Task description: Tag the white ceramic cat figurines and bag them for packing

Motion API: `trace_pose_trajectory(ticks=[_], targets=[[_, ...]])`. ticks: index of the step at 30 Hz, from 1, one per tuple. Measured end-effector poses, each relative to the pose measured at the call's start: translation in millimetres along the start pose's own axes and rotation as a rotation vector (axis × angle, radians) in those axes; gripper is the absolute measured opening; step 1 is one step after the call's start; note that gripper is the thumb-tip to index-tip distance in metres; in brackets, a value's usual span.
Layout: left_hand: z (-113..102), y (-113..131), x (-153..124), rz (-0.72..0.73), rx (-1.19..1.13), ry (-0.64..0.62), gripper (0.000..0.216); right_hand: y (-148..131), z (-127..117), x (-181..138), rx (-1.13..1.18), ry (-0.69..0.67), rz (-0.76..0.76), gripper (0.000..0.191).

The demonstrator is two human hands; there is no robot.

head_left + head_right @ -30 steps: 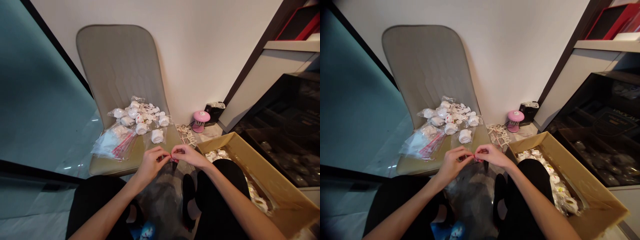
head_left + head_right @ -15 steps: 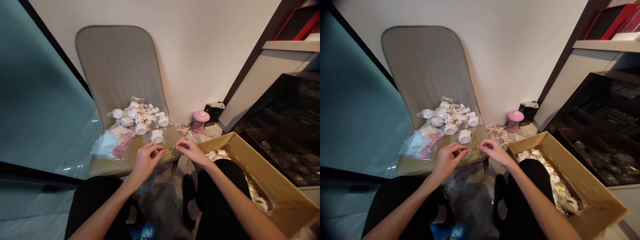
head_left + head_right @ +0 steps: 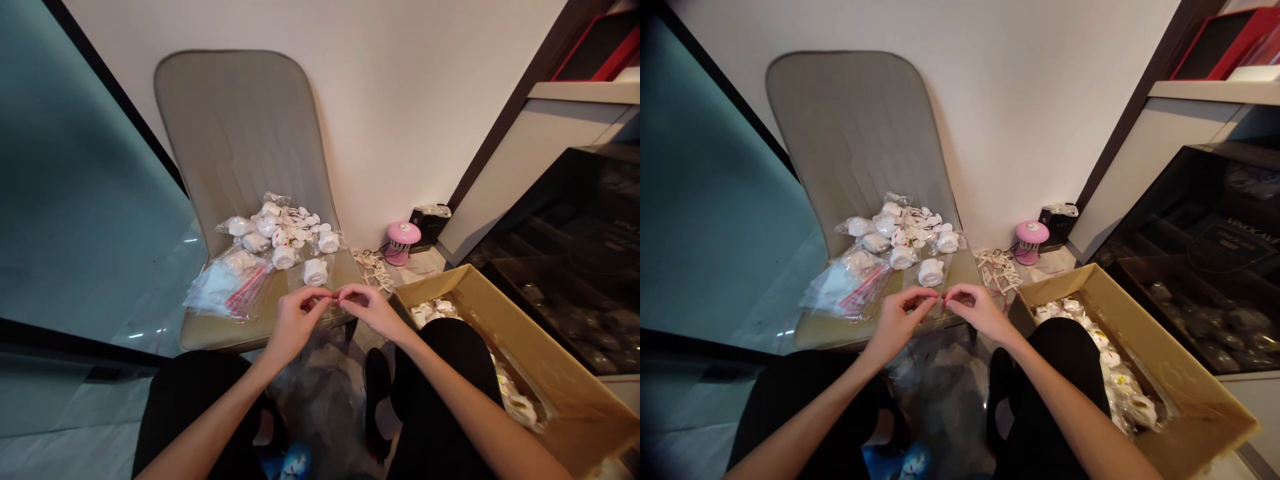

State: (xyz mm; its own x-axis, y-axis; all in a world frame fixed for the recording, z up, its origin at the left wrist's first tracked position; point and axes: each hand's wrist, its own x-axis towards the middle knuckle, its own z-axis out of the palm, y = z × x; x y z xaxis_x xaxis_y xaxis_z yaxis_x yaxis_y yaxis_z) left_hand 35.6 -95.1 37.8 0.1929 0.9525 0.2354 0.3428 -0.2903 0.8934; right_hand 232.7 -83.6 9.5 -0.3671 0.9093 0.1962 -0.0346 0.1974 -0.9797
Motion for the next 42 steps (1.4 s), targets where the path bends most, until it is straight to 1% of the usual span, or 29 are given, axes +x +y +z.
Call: trace_pose_trajectory(ticks=[4,7,12,17,20,22,25,27,32,34,37,39,42], targets=[[5,0,-1,-0.036,-0.089,0.008,0.022,2,9,0,0.012,0.041,-0.03,0.02],[7,1,-1,-0.078,-0.16,0.015,0.021,4,14,-1,-0.031,0.079,-0.064,0.018],[7,2,-2,-0.108,-0.194,0.009,0.021,5,17,-3,-0.059,0.067,-0.018,0.02],[5,4,-2,-0.087,-0.157,0.013,0.023,6,15,-2,-0.004,0.086,-0.005,0.02],[5,5,-2,-0.074,-0.134,0.015,0.023,6,13,-2,0.021,0.098,0.004,0.027],[4,6,-2,-0.054,-0.112,0.016,0.023,4,11,-2,-0.012,0.098,-0.009,0.028],[4,7,-3,-0.018,-0.064,0.022,0.023,1,8,-2,-0.122,0.102,-0.049,0.02],[5,7,-3,-0.005,-0.034,0.023,0.024,0,6,-2,-0.142,0.115,-0.056,0.02],[6,7,-4,0.026,0.038,-0.005,0.021,0,6,0,0.04,0.15,0.023,0.025],[6,8,-4,0.05,0.075,-0.024,0.018,1,5,1,0.074,0.174,0.039,0.027],[4,9,-4,0.078,0.114,-0.032,0.019,1,3,1,0.045,0.193,0.029,0.028],[2,8,-4,0.074,0.118,-0.027,0.021,1,2,1,0.002,0.201,0.007,0.029],[0,7,-3,0.057,0.119,-0.012,0.022,4,-1,0,-0.033,0.252,-0.033,0.029]])
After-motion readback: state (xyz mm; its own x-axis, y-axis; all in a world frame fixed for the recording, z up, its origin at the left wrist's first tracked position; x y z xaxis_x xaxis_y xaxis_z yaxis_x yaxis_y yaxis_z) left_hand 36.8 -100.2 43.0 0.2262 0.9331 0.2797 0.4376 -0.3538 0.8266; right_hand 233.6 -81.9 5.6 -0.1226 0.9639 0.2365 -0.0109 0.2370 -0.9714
